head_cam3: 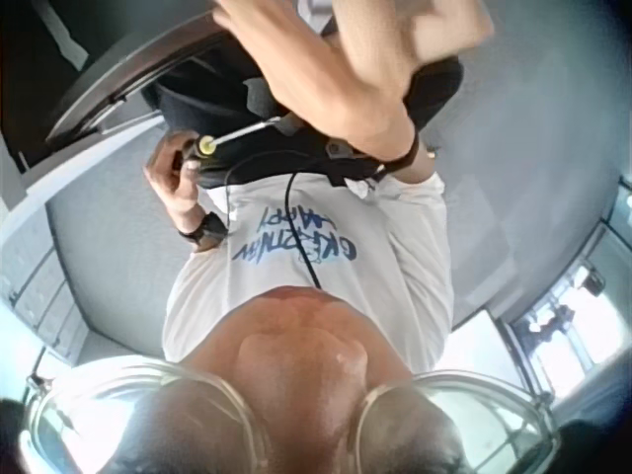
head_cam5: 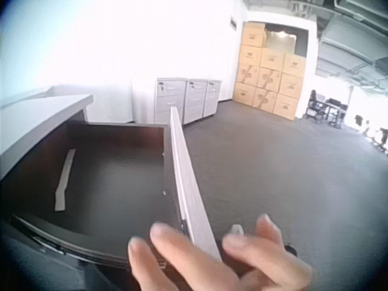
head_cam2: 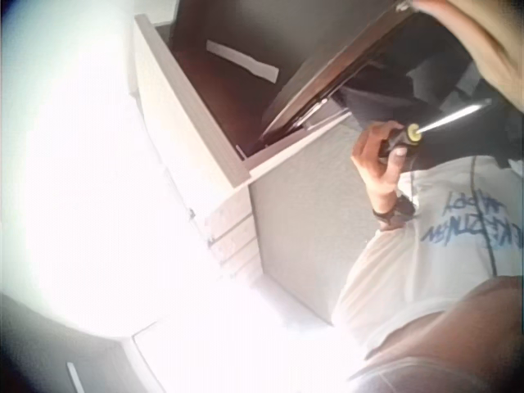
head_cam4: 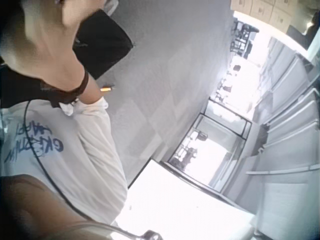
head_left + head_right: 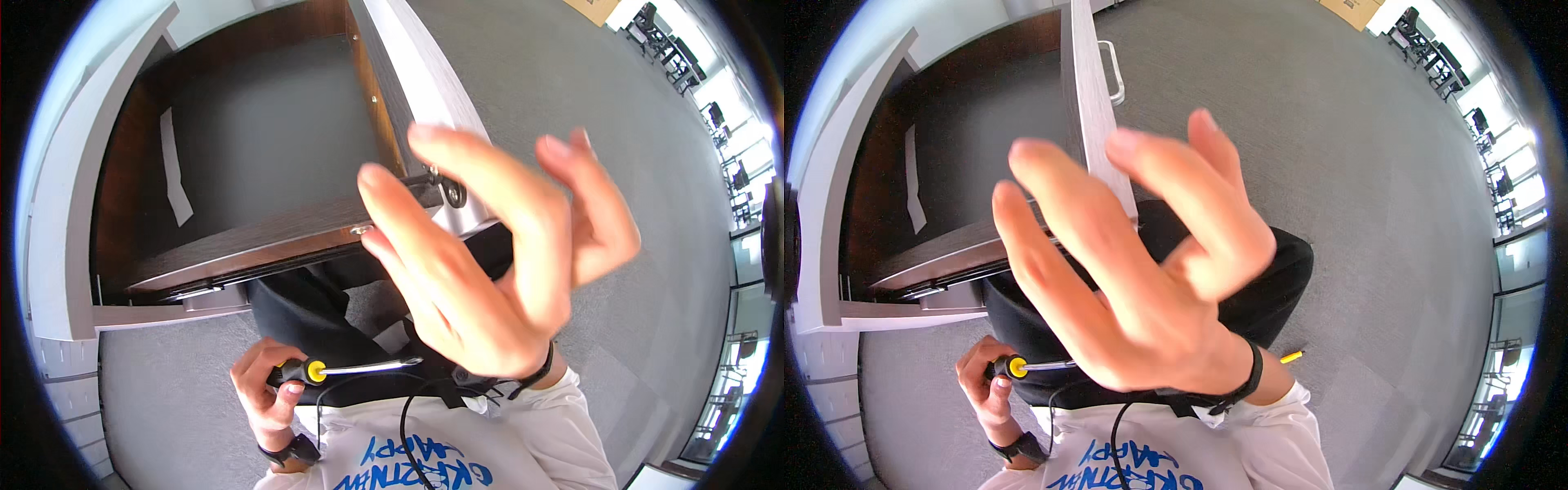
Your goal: The person uses a screwdriver to remove screws from a drawer's metal slide mechanism and then reinserts the screws by hand. The drawer is held in place while the person works on the side rails.
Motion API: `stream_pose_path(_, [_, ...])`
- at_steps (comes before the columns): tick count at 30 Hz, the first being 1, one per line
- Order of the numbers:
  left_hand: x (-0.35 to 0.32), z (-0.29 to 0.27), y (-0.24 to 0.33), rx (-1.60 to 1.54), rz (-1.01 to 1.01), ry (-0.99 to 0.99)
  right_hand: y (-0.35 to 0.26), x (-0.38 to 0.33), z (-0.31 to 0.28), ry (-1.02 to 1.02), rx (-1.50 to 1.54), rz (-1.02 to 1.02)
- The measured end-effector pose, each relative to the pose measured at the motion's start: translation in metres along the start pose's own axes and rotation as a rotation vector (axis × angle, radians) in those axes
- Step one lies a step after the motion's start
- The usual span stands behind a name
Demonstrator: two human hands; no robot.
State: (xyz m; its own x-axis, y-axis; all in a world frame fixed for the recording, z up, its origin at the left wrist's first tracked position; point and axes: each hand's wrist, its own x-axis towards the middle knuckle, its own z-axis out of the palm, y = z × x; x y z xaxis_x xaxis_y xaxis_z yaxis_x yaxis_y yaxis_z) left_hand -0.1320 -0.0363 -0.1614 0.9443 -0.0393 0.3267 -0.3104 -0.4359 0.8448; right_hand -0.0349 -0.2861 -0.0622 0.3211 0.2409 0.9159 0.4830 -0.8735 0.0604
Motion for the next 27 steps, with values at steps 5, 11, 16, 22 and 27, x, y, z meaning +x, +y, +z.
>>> stream_pose_path(5, [-0.012, 0.003, -0.02, 0.0, -0.09, -0.004, 0.009, -0.004, 0.025, -0.04, 0.075, 0.023])
stream_pose_path(11, [-0.015, 0.005, -0.028, -0.028, -0.043, 0.025, 0.013, -0.012, 0.022, -0.027, 0.072, -0.029])
stream_pose_path(16, [-0.01, 0.004, -0.026, -0.027, -0.011, -0.003, 0.019, -0.006, 0.029, 0.083, 0.078, -0.155])
stream_pose_path(22, [-0.009, 0.005, -0.023, -0.035, -0.027, -0.001, 0.022, -0.008, 0.037, 0.148, 0.115, -0.145])
stream_pose_path(27, [-0.008, 0.012, -0.024, -0.015, -0.041, 0.017, 0.02, -0.007, 0.045, 0.298, 0.419, -0.009])
